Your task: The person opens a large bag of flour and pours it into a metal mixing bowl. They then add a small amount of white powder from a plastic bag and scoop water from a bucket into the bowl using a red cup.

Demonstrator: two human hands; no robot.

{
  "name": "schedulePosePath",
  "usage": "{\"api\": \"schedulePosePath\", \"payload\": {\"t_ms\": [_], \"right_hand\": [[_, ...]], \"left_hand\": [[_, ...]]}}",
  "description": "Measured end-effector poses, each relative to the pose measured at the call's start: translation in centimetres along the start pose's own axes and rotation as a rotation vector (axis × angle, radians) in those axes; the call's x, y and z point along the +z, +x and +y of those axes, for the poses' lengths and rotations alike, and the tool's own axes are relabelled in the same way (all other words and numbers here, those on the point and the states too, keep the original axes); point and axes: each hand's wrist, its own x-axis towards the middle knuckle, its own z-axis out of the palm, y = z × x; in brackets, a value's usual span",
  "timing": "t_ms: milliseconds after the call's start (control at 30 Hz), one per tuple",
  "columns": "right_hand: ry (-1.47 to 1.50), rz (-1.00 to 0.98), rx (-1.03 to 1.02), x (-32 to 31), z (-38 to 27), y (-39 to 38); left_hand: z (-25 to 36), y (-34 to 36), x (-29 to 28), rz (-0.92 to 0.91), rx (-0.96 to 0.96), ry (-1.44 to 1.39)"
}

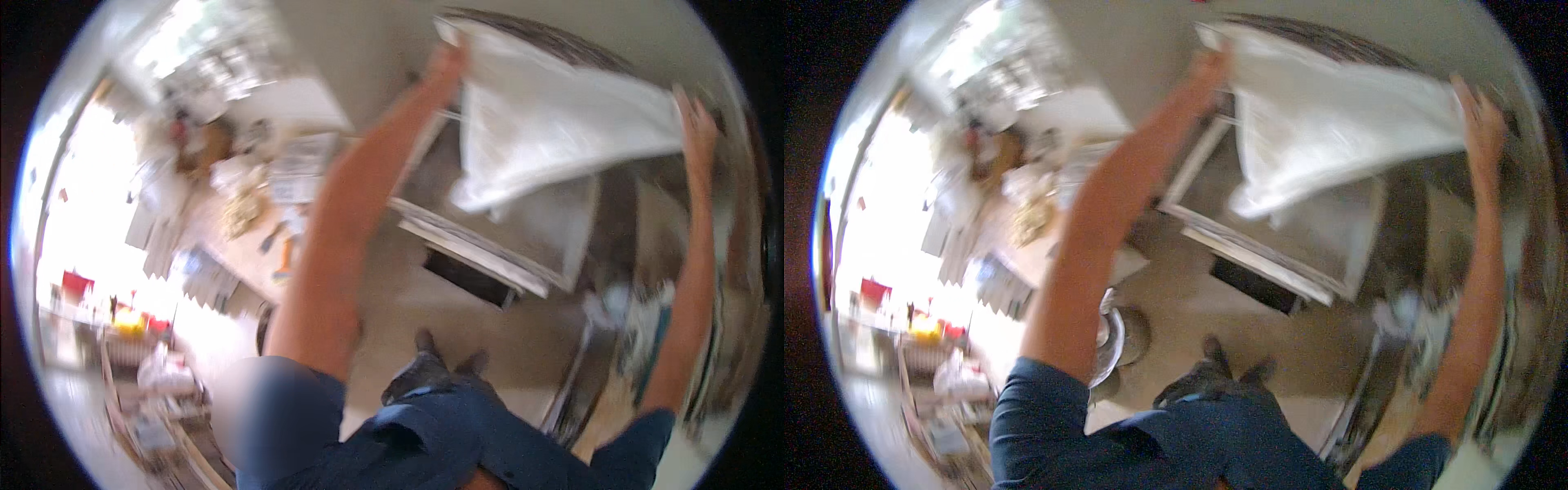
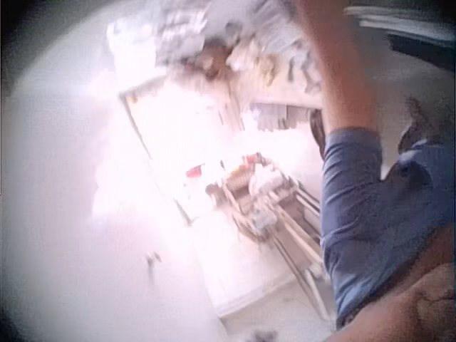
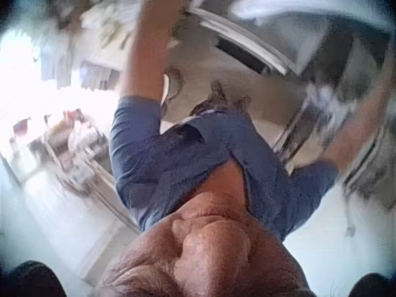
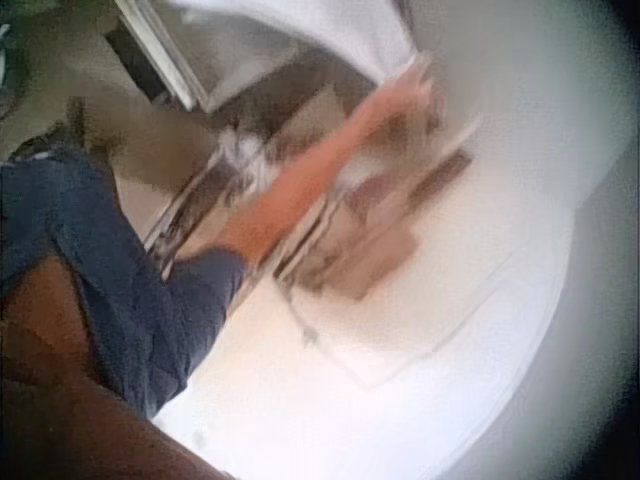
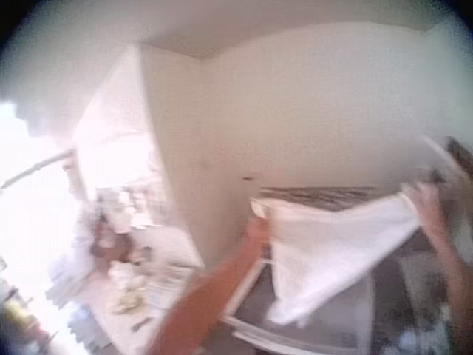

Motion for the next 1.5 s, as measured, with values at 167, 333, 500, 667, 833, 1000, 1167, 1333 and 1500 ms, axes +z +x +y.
{"api": "schedulePosePath", "payload": {"t_ms": [167, 333, 500, 667, 833, 1000, 1167, 1333, 1500], "right_hand": [[0.085, 0.045, -0.009, 5.3, 5.9, 1.0], [0.33, -0.284, -0.492, 6.7, 2.9, 0.2], [0.16, -0.67, -0.362, 1.1, -8.6, -0.2], [-0.065, -0.525, -0.432, -0.1, -14.1, -1.0], [-0.336, 0.066, -0.818, 2.3, -10.5, -2.9], [-0.502, -0.305, -0.492, 4.0, -4.0, -2.6], [-0.327, -0.161, -0.546, 2.8, -1.0, 1.5], [-0.192, -0.379, -0.569, -1.5, -5.2, -12.1], [-0.183, -0.473, -0.439, -5.7, -10.9, -23.7]], "left_hand": [[-1.4, -3.1, 0.2, 0.116, -0.073, 0.118], [-3.6, -6.5, -5.1, 0.176, -0.131, -0.11], [-4.6, -8.1, -10.1, 0.277, -0.051, -0.219], [-4.8, -10.0, -12.4, 0.274, 0.037, -0.331], [-5.3, -13.0, -13.6, 0.263, 0.175, -0.45], [-4.3, -13.9, -13.4, 0.234, 0.313, -0.071], [0.6, -9.4, -10.6, 0.636, 0.664, -0.251], [-8.5, -12.4, -6.1, 0.274, -0.171, -0.134], [-16.8, -17.4, -6.3, 0.043, 0.031, 0.002]]}}
